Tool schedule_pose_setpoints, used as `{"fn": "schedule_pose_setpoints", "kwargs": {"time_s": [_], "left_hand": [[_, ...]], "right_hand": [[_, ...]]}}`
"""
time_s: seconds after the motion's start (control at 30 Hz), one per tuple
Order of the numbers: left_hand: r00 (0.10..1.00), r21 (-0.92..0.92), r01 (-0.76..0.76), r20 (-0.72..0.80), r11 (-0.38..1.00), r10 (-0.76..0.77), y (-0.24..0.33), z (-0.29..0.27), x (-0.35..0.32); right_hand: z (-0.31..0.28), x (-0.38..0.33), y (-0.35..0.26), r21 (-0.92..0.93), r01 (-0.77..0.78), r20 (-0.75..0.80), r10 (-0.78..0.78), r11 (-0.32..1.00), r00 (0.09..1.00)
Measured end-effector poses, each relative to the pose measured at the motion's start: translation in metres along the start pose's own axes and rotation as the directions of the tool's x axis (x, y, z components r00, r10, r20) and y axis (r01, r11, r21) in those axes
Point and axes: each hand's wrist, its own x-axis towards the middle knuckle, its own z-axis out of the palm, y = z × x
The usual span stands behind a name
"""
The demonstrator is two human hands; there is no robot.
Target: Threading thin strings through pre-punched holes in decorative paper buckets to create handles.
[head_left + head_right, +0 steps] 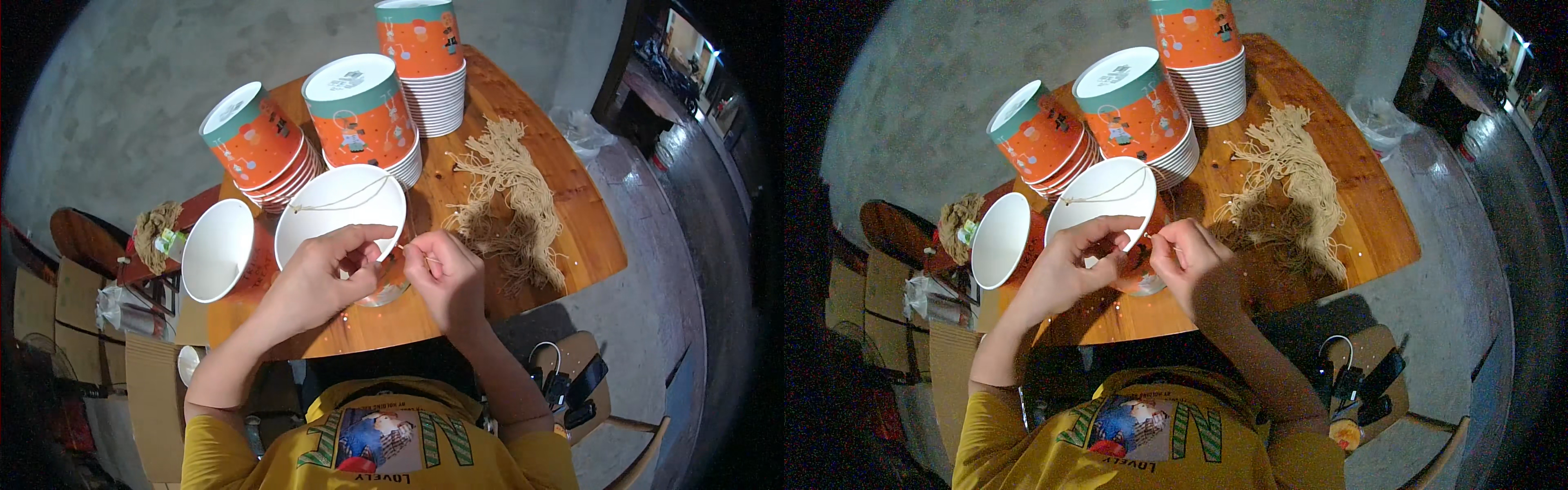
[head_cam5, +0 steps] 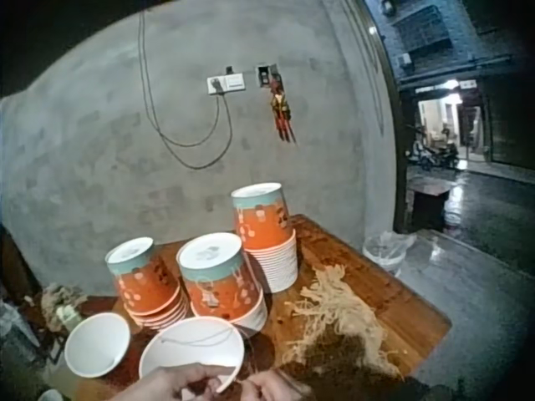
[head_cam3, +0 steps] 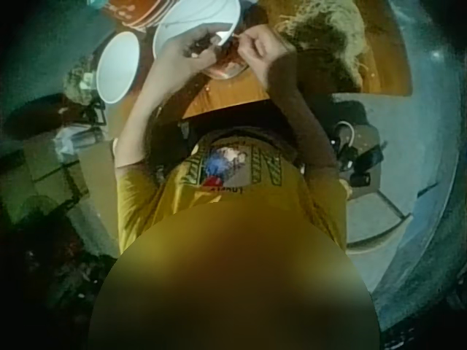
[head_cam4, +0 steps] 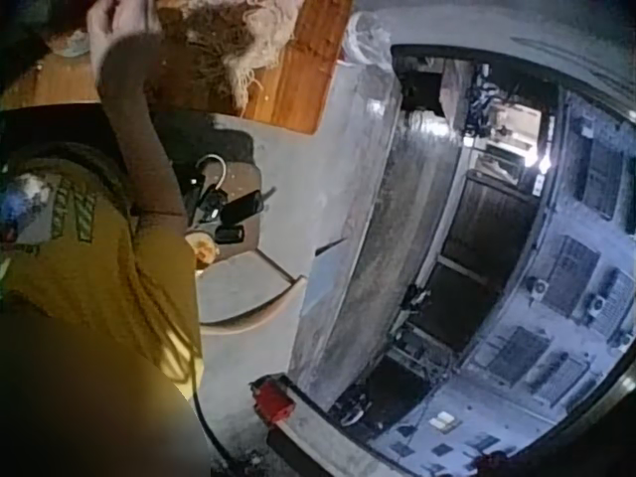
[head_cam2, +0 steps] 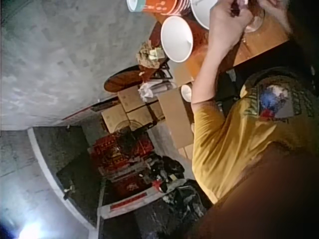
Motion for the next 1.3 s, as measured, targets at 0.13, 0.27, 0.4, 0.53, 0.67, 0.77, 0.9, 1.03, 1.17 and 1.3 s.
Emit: {"fn": "schedule_pose_setpoints", "kwargs": {"time_s": [0.13,0.27,0.4,0.53,0.67,0.77,0.9,1.03,1.17,1.3], "left_hand": [[0.999,0.025,-0.034,0.002,0.999,0.034,0.0,0.001,0.0],[1.0,0.02,-0.004,0.029,1.0,0.003,0.003,0.003,-0.001],[0.995,0.073,-0.082,0.065,0.994,0.077,-0.005,0.007,0.002],[0.992,0.023,-0.03,0.123,0.999,0.027,-0.021,0.01,0.015],[0.988,0.094,-0.02,0.155,0.995,0.005,-0.015,0.012,0.026],[0.987,0.151,-0.022,0.159,0.988,-0.002,-0.014,0.014,0.03],[0.997,-0.032,-0.051,0.055,0.998,0.053,-0.021,0.011,0.031],[0.992,-0.52,0.111,0.111,0.847,-0.062,-0.013,0.006,0.035],[0.974,-0.625,0.193,0.214,0.757,-0.072,-0.017,0.008,0.037],[0.973,-0.542,0.137,0.23,0.829,-0.01,-0.024,0.01,0.039]], "right_hand": [[-0.001,-0.001,0.001,-0.02,-0.001,0.003,0.002,1.0,1.0],[-0.002,-0.001,0.002,-0.03,0.021,0.011,-0.02,0.999,1.0],[-0.004,-0.002,0.005,0.003,-0.015,0.047,0.015,1.0,0.999],[-0.004,-0.002,0.007,-0.015,-0.025,0.077,0.026,1.0,0.997],[-0.005,-0.003,0.011,-0.009,-0.091,0.121,0.091,0.996,0.988],[-0.005,-0.003,0.015,0.042,-0.082,0.113,0.077,0.996,0.991],[-0.01,-0.001,0.02,0.032,-0.003,0.089,0.0,0.999,0.996],[-0.033,0.009,0.019,0.036,-0.13,0.373,0.107,0.991,0.922],[-0.042,0.018,0.011,0.128,-0.349,0.472,0.253,0.928,0.844],[-0.044,0.027,0.016,0.158,-0.241,0.514,0.128,0.958,0.848]]}}
